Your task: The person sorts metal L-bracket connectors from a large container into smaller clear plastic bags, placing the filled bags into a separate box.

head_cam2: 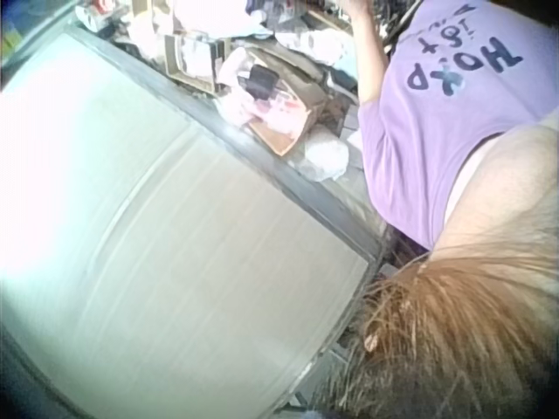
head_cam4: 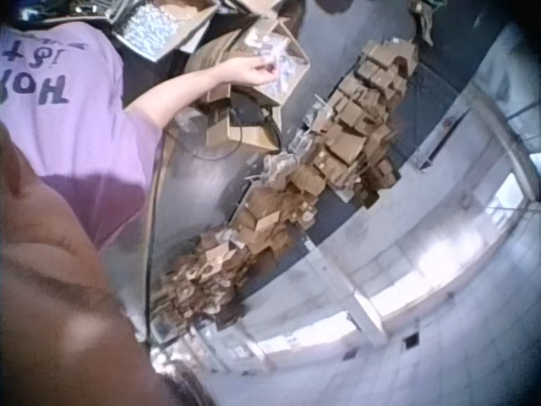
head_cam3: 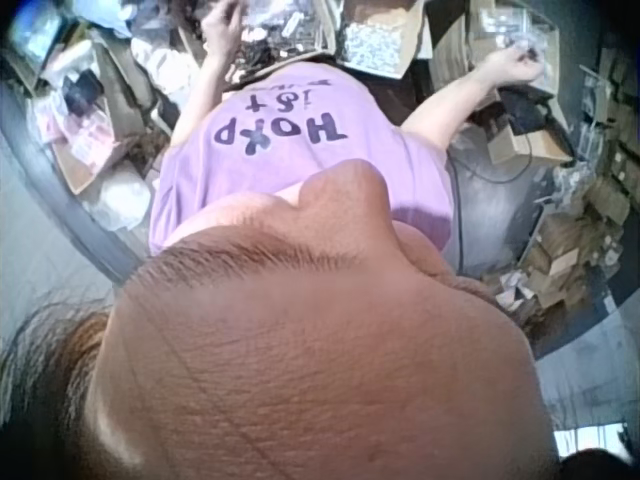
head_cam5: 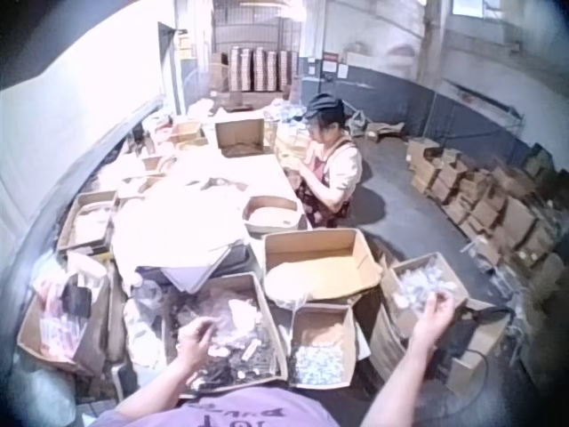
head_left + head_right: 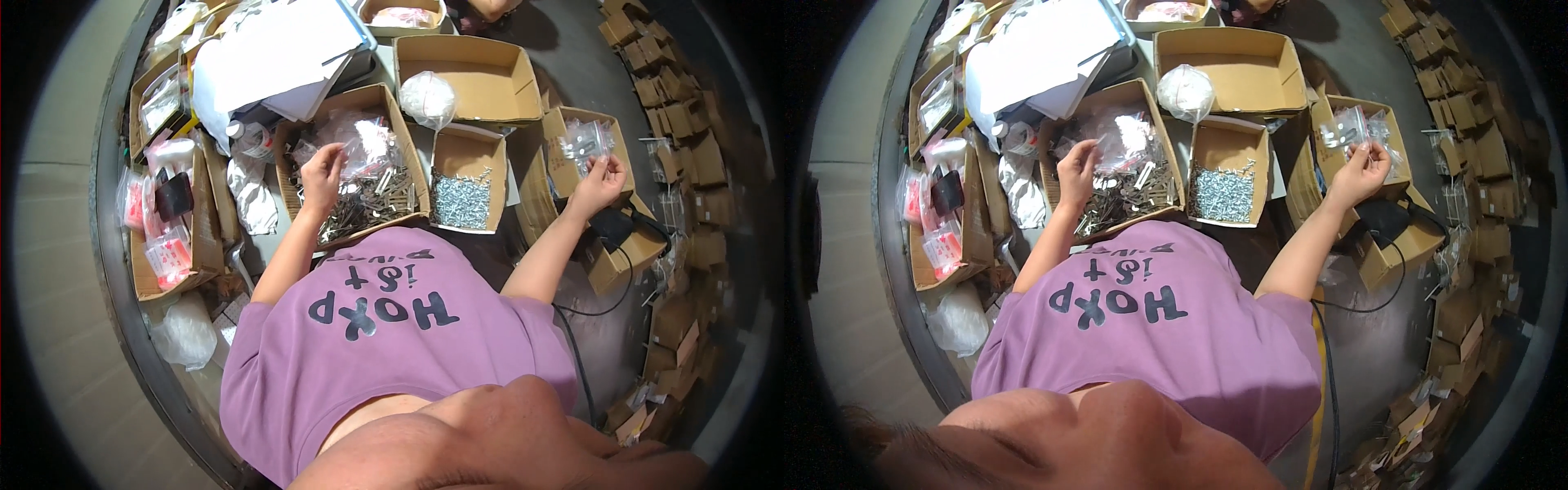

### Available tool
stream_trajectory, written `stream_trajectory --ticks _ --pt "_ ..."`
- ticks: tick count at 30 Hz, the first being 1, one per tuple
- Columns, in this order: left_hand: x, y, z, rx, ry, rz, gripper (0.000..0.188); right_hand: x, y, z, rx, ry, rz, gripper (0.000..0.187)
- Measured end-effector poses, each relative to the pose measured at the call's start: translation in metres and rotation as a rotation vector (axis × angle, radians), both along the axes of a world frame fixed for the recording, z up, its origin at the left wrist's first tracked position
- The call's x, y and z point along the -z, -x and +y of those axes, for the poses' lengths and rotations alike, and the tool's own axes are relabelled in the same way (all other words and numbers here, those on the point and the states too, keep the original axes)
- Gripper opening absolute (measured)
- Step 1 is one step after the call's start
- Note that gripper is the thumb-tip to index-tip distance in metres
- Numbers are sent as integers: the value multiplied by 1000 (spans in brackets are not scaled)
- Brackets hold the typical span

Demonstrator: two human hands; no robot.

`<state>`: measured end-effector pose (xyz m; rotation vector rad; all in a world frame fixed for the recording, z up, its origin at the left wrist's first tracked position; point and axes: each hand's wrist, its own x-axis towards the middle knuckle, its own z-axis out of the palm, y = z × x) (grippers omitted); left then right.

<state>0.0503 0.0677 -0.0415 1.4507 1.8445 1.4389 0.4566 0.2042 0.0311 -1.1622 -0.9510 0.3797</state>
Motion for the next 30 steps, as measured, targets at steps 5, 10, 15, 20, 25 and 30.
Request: stream_trajectory --ticks 5,10,15,20,25,30 --pt "-1 -10 -6 0 -13 -26 9 9 41 -10 -223 134 -238 11" --pt "-5 -11 -17 55 198 -139 13 9 126 -41 -703 308 -398 11" --pt "-22 -22 -20 174 53 -216 11 12 186 -69 -1194 105 -604 19" --pt "-30 -17 -33 123 114 25 16 3 220 -82 -1377 -40 -743 18" --pt "-35 -14 -39 130 18 201 21 2 233 -82 -1411 64 -948 21" --pt "-44 -7 -42 134 -54 425 45 1 246 -81 -1604 32 -1041 24"
